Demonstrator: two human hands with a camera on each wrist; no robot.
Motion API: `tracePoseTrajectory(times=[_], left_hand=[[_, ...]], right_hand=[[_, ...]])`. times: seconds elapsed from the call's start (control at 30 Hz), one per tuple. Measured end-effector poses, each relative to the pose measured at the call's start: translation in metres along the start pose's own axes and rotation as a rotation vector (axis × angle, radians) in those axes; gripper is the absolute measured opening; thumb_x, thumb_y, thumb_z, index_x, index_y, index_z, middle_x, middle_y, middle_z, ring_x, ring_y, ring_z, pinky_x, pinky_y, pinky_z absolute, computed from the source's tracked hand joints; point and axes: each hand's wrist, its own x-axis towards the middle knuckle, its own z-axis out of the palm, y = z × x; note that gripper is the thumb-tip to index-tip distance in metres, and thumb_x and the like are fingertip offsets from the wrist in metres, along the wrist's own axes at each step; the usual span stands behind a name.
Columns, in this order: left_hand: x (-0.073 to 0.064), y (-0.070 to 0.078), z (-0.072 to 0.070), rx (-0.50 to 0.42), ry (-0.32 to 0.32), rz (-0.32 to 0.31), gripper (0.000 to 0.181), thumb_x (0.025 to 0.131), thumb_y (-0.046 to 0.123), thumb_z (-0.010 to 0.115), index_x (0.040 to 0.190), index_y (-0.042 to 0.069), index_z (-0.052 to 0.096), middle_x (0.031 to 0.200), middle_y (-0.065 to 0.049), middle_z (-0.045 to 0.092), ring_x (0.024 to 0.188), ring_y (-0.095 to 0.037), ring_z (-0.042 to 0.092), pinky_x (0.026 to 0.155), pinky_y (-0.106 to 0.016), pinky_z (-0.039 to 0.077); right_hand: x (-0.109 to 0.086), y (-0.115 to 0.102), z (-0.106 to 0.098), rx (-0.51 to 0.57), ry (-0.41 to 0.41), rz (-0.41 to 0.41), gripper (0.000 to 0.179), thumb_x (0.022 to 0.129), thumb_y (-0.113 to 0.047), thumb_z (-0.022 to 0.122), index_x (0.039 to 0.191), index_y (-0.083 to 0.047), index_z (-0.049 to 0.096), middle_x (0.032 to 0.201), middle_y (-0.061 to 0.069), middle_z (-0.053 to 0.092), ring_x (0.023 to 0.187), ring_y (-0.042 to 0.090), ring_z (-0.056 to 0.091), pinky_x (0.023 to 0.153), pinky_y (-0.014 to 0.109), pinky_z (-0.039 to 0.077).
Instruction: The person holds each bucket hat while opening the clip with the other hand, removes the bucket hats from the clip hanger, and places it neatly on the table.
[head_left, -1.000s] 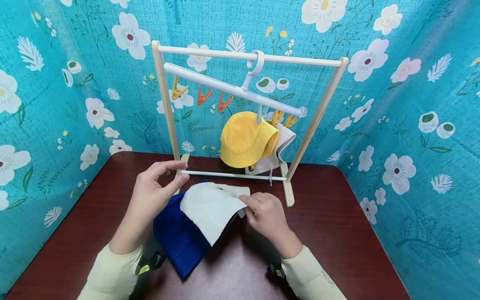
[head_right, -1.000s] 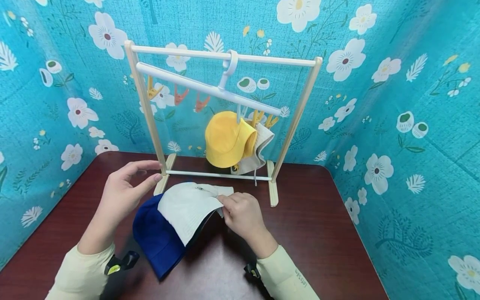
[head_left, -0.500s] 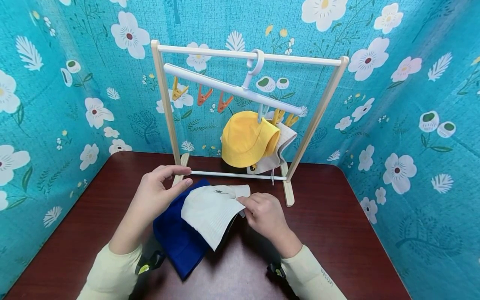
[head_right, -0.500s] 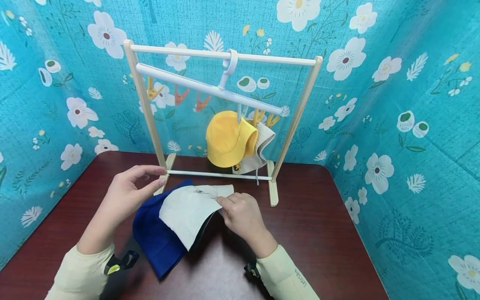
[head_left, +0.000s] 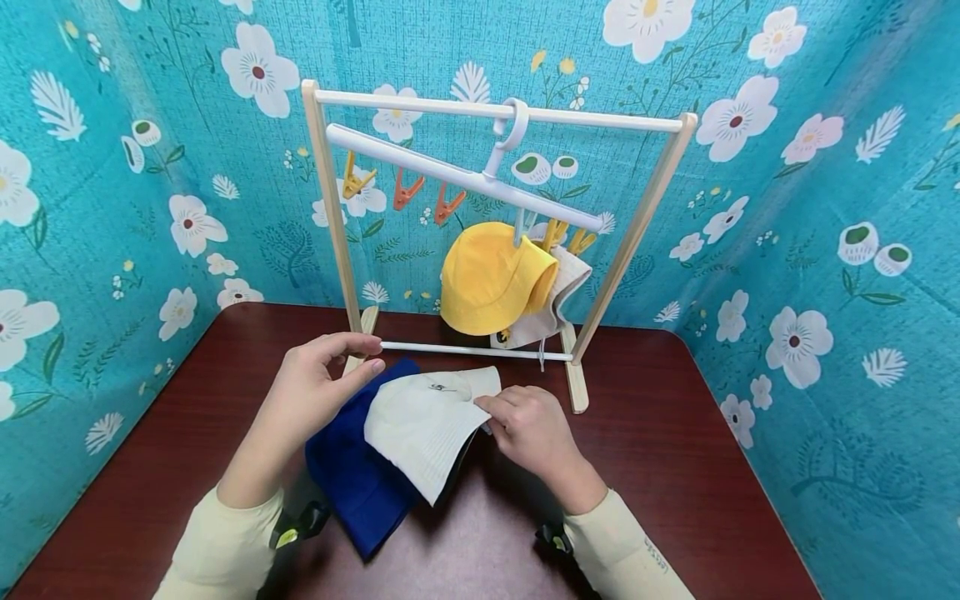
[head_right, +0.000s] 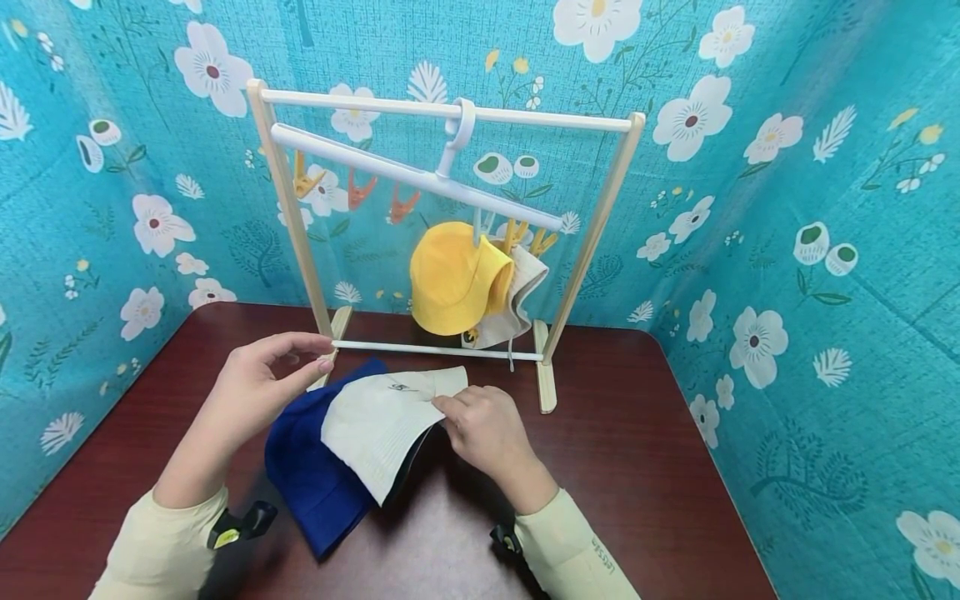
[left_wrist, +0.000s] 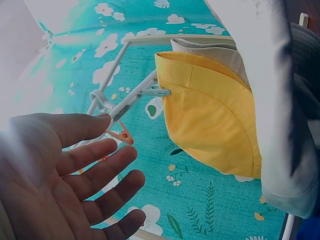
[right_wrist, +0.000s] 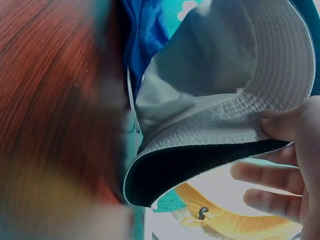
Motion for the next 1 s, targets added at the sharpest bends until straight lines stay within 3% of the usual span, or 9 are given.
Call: tracePoseTrajectory(times=[0.2, 0.6, 1.0], left_hand=[[0.000, 0.002, -0.001, -0.007, -0.010, -0.007, 0.027, 0.096, 0.032, 0.075, 0.120, 0.019, 0.073, 0.111, -0.003, 0.075, 0.091, -0.014, 0.061, 0.074, -0.030, 0.049], [0.000, 0.002, -0.001, 0.017, -0.020, -0.013, 0.029, 0.095, 0.032, 0.075, 0.121, 0.017, 0.073, 0.109, 0.003, 0.074, 0.088, -0.015, 0.059, 0.072, -0.029, 0.047], [-0.001, 0.002, -0.001, 0.000, -0.020, -0.010, 0.027, 0.096, 0.031, 0.075, 0.119, 0.019, 0.074, 0.109, 0.003, 0.074, 0.087, -0.015, 0.058, 0.072, -0.027, 0.046]], right_hand=[[-0.002, 0.004, 0.000, 0.016, -0.021, -0.022, 0.031, 0.076, -0.002, 0.074, 0.102, -0.017, 0.080, 0.082, -0.006, 0.075, 0.075, 0.010, 0.071, 0.067, 0.032, 0.056], [-0.003, 0.011, -0.001, 0.015, -0.072, -0.094, 0.031, 0.075, -0.002, 0.071, 0.101, -0.017, 0.079, 0.080, -0.005, 0.074, 0.075, 0.012, 0.070, 0.067, 0.032, 0.055], [-0.008, 0.013, 0.005, 0.012, -0.152, -0.096, 0.031, 0.076, -0.003, 0.073, 0.101, -0.021, 0.080, 0.081, -0.007, 0.074, 0.075, 0.011, 0.069, 0.066, 0.031, 0.054]])
